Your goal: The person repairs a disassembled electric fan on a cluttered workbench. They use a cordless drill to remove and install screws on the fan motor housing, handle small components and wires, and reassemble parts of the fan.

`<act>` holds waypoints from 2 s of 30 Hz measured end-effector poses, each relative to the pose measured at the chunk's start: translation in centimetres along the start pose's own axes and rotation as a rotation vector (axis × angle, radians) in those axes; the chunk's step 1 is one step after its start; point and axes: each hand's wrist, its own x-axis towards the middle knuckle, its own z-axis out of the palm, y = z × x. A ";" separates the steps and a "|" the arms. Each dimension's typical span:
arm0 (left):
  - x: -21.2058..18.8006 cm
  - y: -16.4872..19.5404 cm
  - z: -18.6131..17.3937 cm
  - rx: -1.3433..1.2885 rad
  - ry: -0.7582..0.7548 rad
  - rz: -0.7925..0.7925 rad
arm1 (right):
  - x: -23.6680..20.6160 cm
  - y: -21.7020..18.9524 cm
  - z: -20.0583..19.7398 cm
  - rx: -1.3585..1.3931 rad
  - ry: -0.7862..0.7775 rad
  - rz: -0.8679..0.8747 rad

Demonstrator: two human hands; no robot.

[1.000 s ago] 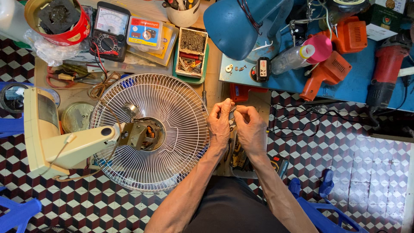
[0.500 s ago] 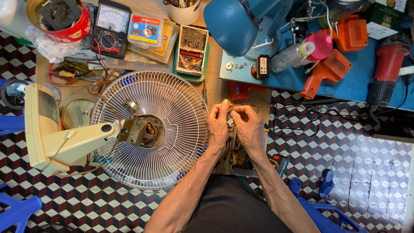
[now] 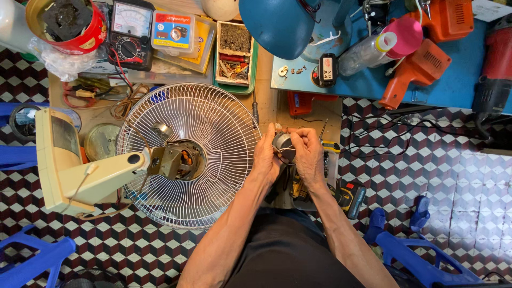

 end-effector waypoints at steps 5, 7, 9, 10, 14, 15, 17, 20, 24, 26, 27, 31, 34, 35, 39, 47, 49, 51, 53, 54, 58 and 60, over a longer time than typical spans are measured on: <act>0.7 -1.2 0.4 0.209 0.047 0.177 | 0.4 0.7 -0.4 -0.176 -0.008 0.069; 0.2 -1.1 0.4 0.476 0.051 0.375 | 1.2 1.7 -0.5 -0.009 -0.012 0.231; -0.7 -0.5 0.5 0.887 0.071 0.611 | 2.1 3.0 -0.3 0.327 -0.004 0.380; -0.9 0.0 0.7 0.896 0.090 0.581 | 2.6 3.7 -0.1 0.378 -0.002 0.378; -2.1 1.3 1.0 0.961 0.135 0.495 | 3.1 5.5 1.0 0.500 0.027 0.412; -2.2 1.5 1.0 0.984 0.135 0.484 | 3.2 5.4 1.4 0.509 0.040 0.428; -2.1 1.6 0.8 1.102 0.113 0.665 | 3.3 5.3 2.3 0.410 0.078 0.413; -1.0 1.9 0.5 1.146 0.095 0.727 | 3.5 4.7 2.7 0.324 0.130 0.373; 0.5 2.1 0.1 0.999 0.014 0.561 | 4.8 5.0 2.5 0.325 0.192 0.401; 0.8 2.0 -0.3 1.075 -0.033 0.495 | 5.6 5.4 2.2 0.443 0.171 0.488; 0.8 1.9 -0.6 1.113 -0.059 0.458 | 5.8 5.6 2.0 0.503 0.164 0.533; 0.9 2.1 -2.1 1.060 -0.001 0.448 | 5.1 5.6 2.4 0.101 0.112 0.447; 1.4 2.6 -3.5 0.892 0.100 0.276 | 2.4 4.2 3.5 -0.265 0.046 0.237; 1.2 2.6 -4.2 0.924 0.087 0.328 | 1.3 3.8 3.7 -0.240 0.014 0.199; 0.5 1.5 -6.1 0.865 0.112 0.281 | -1.6 3.3 3.8 -0.057 -0.054 0.125; -1.0 -0.4 -6.7 0.773 0.121 0.282 | -1.4 6.5 1.9 -0.075 -0.008 0.100; -1.4 0.5 -6.2 0.694 0.076 0.209 | -0.9 6.4 1.4 -0.045 -0.055 0.112; -2.0 1.6 -5.9 0.756 0.033 0.169 | -0.5 5.7 1.2 -0.019 -0.122 0.103; -2.7 2.8 -5.6 0.496 0.002 -0.032 | -0.5 4.8 1.0 0.047 -0.120 0.177; -3.0 3.3 -5.5 0.364 -0.012 -0.131 | -0.6 4.3 1.0 0.080 -0.120 0.215; -3.4 3.6 -5.1 0.527 -0.029 -0.159 | -1.0 3.0 2.1 -0.141 -0.085 0.091; -3.5 3.0 -4.9 0.463 -0.040 -0.133 | -0.7 2.8 2.6 -0.282 -0.029 0.079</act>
